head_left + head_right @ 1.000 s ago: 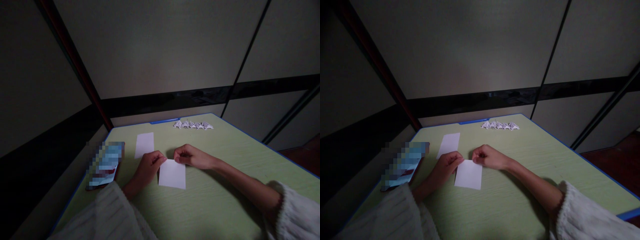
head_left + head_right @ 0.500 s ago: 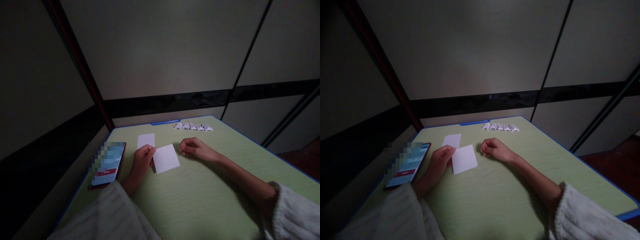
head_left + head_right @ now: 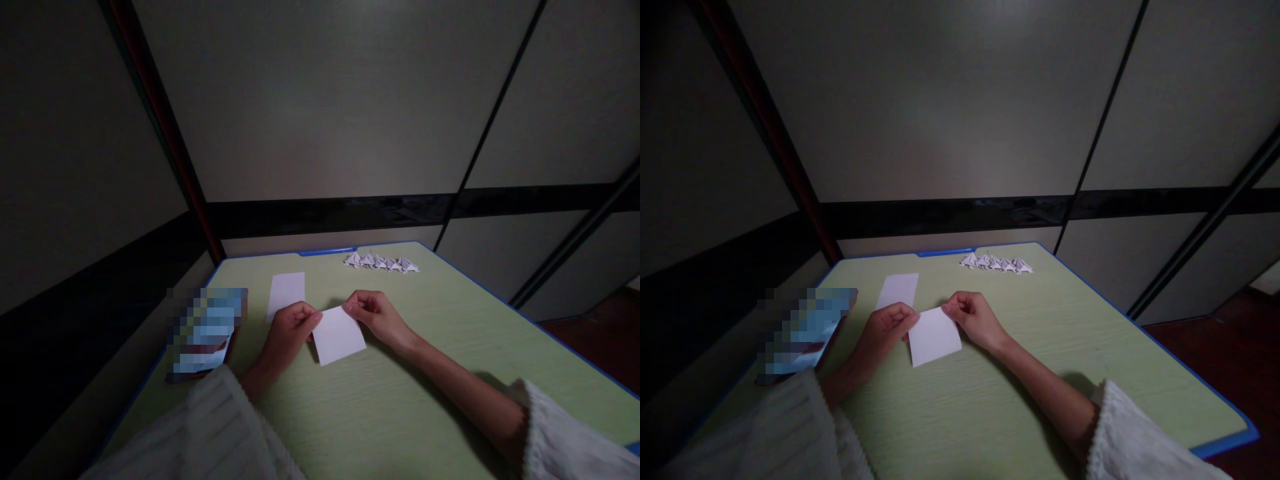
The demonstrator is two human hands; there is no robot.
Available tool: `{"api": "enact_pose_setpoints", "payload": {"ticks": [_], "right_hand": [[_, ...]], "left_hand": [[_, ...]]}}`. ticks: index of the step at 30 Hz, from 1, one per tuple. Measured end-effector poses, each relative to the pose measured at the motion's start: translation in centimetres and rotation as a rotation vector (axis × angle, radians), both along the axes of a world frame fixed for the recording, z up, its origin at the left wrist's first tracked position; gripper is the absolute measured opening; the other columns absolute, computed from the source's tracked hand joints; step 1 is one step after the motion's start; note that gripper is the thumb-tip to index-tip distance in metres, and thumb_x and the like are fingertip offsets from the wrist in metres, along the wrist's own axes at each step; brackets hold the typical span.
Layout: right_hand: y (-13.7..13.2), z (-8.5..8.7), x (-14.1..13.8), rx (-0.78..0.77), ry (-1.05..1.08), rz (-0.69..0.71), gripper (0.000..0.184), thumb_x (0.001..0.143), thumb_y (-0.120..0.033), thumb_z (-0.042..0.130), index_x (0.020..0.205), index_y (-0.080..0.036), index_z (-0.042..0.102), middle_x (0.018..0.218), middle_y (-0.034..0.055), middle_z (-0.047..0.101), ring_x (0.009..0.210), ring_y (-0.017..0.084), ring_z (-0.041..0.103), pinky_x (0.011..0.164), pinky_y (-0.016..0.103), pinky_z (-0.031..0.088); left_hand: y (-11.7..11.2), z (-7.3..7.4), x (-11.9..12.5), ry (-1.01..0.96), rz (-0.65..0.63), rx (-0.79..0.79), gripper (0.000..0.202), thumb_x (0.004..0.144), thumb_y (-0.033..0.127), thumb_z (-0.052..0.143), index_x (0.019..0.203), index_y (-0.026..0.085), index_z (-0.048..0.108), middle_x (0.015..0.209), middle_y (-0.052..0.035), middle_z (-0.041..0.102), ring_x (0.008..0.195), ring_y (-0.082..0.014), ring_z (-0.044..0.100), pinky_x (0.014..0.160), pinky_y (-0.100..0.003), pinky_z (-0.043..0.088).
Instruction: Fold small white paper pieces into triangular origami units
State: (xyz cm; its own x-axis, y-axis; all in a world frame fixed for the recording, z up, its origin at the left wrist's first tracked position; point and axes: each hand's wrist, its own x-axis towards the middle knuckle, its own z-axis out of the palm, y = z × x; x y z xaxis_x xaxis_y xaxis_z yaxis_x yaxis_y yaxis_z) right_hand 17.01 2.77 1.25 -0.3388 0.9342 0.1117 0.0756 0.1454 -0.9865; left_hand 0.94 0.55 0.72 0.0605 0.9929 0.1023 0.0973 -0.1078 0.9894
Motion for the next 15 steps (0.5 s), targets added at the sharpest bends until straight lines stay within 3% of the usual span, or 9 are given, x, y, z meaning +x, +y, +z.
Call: {"api": "enact_pose_setpoints", "payload": {"ticks": [5,9,15], "right_hand": [[-0.2,-0.1,0.3,0.074,-0.04,-0.033,0.025,0.067,-0.033,0.053,0.055,-0.014,0.044,0.046,-0.0055,0.037,0.042,0.005,0.031,0.04,0.02,0.022],[-0.3,-0.9,0.1,0.058,-0.015,-0.019,0.023,0.07,-0.032,0.051,0.058,-0.013,0.046,0.046,-0.005,0.039,0.042,0.005,0.034,0.04,0.019,0.025],[0.3,-1.0,0.2,0.086,0.129,0.047,0.023,0.074,-0.027,0.047,0.093,-0.015,0.051,0.061,-0.0017,0.051,0.051,0.007,0.045,0.049,0.021,0.035]], "left_hand": [[-0.1,-0.1,0.1,-0.035,-0.062,-0.119,0.014,0.056,0.025,0.058,0.056,0.012,0.053,0.045,0.0016,0.057,0.041,-0.0095,0.051,0.04,-0.019,0.039],[0.1,0.0,-0.4,-0.024,0.006,-0.124,0.015,0.056,0.026,0.059,0.055,0.012,0.054,0.044,0.0015,0.057,0.04,-0.0098,0.051,0.04,-0.019,0.039],[0.6,-0.1,-0.9,-0.1,0.128,-0.142,0.014,0.055,0.024,0.06,0.055,0.012,0.054,0.044,0.003,0.056,0.04,-0.0093,0.051,0.04,-0.019,0.041]]}}
